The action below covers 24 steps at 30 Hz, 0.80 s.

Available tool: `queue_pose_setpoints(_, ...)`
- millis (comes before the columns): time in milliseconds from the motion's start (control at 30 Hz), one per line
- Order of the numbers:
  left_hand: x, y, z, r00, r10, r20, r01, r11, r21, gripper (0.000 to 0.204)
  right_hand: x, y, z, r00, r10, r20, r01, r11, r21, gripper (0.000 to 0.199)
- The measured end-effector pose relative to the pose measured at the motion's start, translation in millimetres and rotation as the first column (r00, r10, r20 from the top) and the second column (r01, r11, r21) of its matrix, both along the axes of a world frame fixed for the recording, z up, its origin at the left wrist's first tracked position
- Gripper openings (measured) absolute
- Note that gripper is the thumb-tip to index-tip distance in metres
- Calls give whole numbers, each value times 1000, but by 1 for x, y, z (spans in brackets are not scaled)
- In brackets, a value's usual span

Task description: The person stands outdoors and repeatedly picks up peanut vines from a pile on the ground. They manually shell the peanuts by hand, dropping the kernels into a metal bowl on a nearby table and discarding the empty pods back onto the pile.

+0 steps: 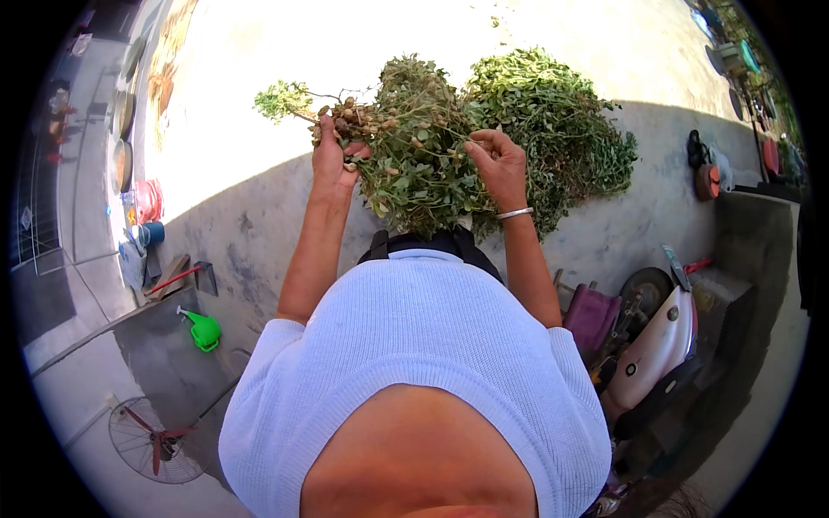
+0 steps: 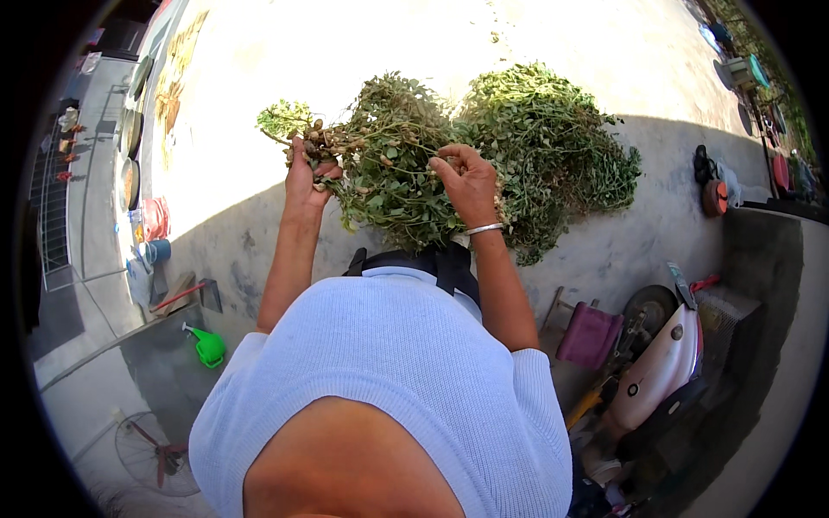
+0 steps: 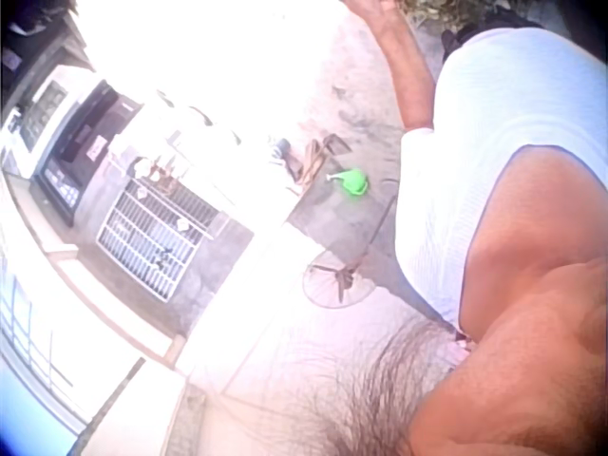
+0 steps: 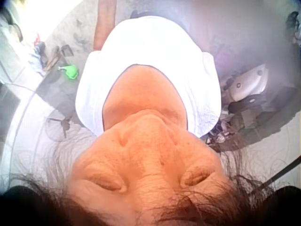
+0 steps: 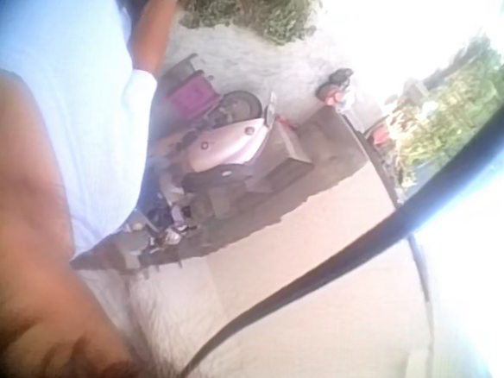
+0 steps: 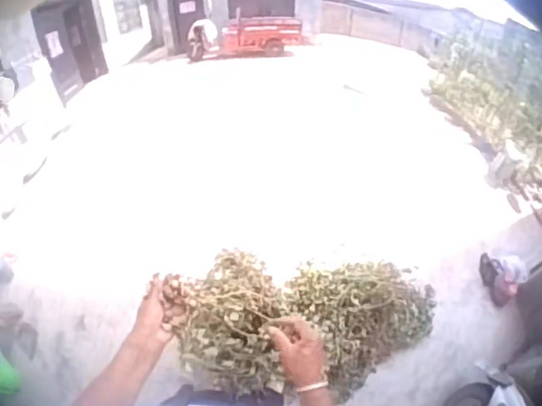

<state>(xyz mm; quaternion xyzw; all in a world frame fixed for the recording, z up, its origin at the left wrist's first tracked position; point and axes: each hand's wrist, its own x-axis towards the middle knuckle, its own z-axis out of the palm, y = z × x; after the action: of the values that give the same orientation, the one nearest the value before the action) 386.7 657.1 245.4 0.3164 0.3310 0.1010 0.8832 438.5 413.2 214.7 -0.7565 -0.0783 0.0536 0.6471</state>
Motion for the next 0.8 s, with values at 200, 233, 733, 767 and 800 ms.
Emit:
queue_pose_setpoints(200,-3,-5,0,1000,3,-16,-3,1000,-25,38,-27,55,28,974,204,102,-213,974,80,15)
queue_pose_setpoints(233,-3,-6,-1,1000,0,-13,-1,1000,-22,38,-28,62,31,966,205,157,-213,976,36,16)
queue_pose_setpoints(733,-9,-22,-9,991,94,-100,-98,994,-45,35,-29,80,12,902,307,304,-131,865,-484,17)
queue_pose_setpoints(767,-9,-24,-9,991,89,-103,-95,994,-58,35,-30,79,8,909,307,281,-138,860,-492,18)
queue_pose_setpoints(800,-8,-27,-9,991,84,-107,-92,993,-71,35,-29,79,6,918,285,274,-116,857,-502,18)
